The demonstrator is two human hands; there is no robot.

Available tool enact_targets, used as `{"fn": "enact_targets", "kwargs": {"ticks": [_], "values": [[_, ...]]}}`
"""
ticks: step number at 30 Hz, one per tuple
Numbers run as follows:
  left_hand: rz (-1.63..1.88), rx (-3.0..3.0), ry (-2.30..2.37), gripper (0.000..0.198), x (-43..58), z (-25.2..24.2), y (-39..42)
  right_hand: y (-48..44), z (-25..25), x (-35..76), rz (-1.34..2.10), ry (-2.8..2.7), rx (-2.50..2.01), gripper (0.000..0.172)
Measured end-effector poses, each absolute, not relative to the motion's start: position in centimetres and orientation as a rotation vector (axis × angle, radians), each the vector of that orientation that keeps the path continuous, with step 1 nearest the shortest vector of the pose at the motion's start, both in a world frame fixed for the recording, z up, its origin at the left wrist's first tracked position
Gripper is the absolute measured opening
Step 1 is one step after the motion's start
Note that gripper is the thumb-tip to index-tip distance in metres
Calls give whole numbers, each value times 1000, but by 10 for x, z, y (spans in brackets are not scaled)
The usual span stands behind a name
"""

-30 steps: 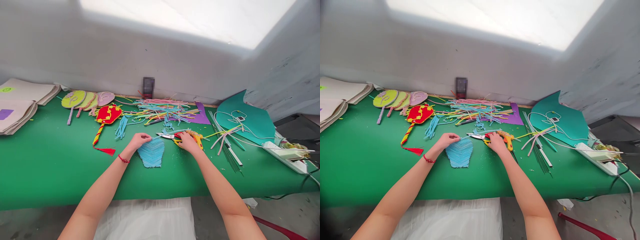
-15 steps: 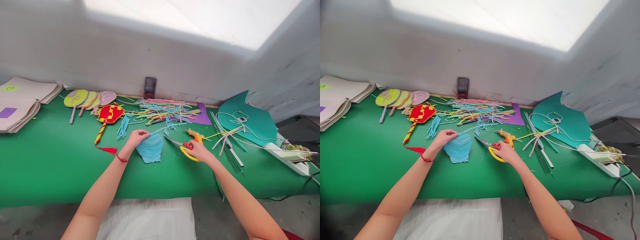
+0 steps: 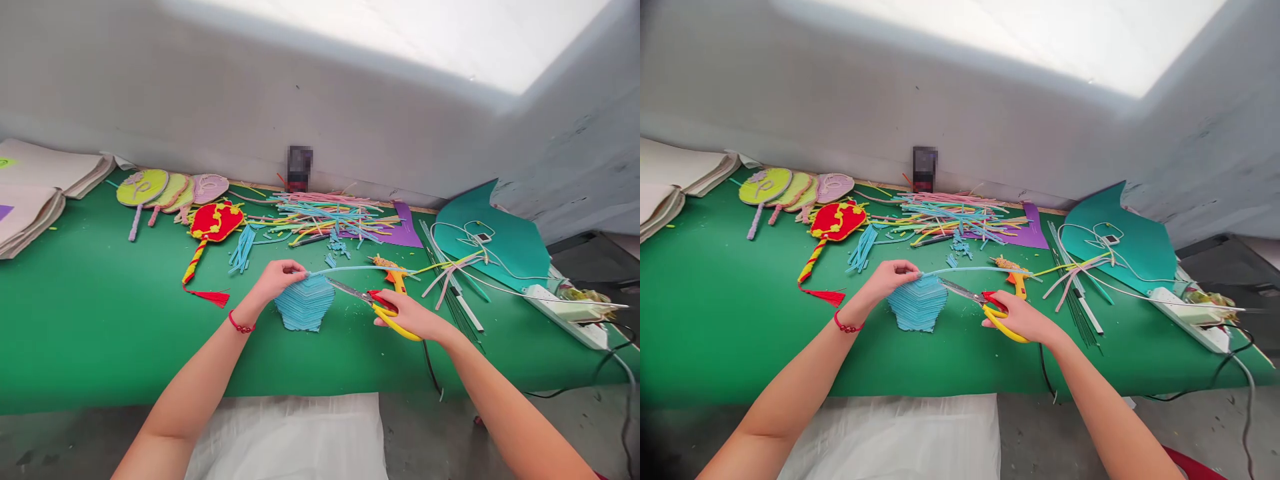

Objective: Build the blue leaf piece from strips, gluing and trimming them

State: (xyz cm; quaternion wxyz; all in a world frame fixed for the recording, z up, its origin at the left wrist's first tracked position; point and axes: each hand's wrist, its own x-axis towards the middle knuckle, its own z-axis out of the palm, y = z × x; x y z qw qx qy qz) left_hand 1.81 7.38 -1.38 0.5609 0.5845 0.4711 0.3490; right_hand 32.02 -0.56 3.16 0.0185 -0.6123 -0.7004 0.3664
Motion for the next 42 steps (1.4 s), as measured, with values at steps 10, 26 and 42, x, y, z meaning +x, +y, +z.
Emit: {"fn": "enact_targets", "kwargs": {"ticks": [10,26,42], "values": [[755,1452,1080,28,21,-14,69,4,33,310,1088,-2243,-1907,41],[747,1339,1139,22,32,-33,69,26,37,293,1196,-2237,-1911,45],[768,1377,1146,20,30,-36,70,36,31,297,1375,-2365,-1799,46]]}}
